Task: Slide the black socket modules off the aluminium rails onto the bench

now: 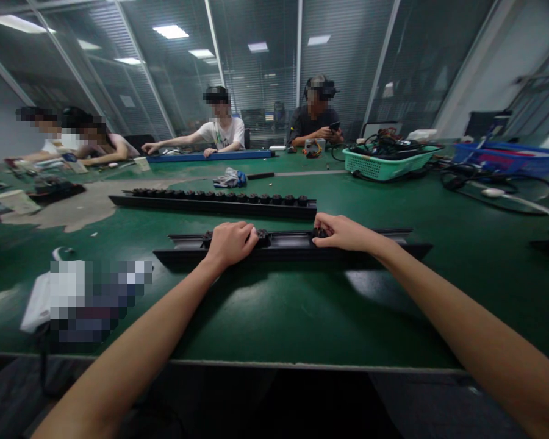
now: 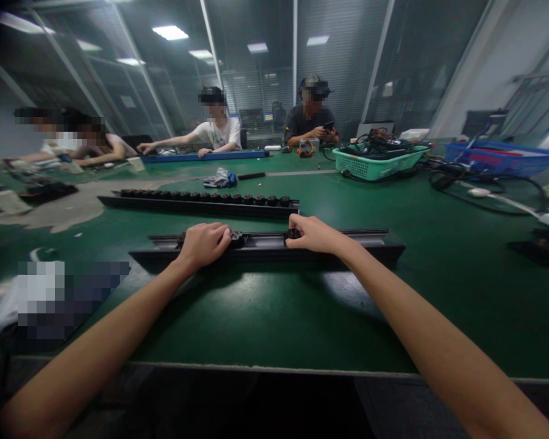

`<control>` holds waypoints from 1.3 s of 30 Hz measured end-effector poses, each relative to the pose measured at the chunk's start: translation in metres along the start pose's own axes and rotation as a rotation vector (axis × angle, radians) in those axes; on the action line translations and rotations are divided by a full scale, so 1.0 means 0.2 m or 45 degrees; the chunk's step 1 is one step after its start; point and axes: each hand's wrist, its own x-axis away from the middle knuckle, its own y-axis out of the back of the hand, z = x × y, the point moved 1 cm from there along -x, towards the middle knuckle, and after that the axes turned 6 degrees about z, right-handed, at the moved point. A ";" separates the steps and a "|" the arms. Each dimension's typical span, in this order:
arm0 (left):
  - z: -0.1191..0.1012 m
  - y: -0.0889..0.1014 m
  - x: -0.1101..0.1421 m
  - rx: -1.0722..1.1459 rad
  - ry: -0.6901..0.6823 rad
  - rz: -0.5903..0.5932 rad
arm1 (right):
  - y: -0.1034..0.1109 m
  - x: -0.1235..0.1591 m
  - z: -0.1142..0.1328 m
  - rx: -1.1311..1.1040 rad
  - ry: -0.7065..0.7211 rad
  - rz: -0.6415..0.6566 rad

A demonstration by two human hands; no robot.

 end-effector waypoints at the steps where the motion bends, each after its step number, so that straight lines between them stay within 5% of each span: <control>1: 0.00 0.00 0.00 0.006 0.002 -0.001 | 0.00 0.00 0.00 -0.008 0.000 0.001; 39: 0.00 0.01 0.00 0.022 0.001 -0.003 | 0.11 0.05 -0.11 -0.062 -0.101 0.154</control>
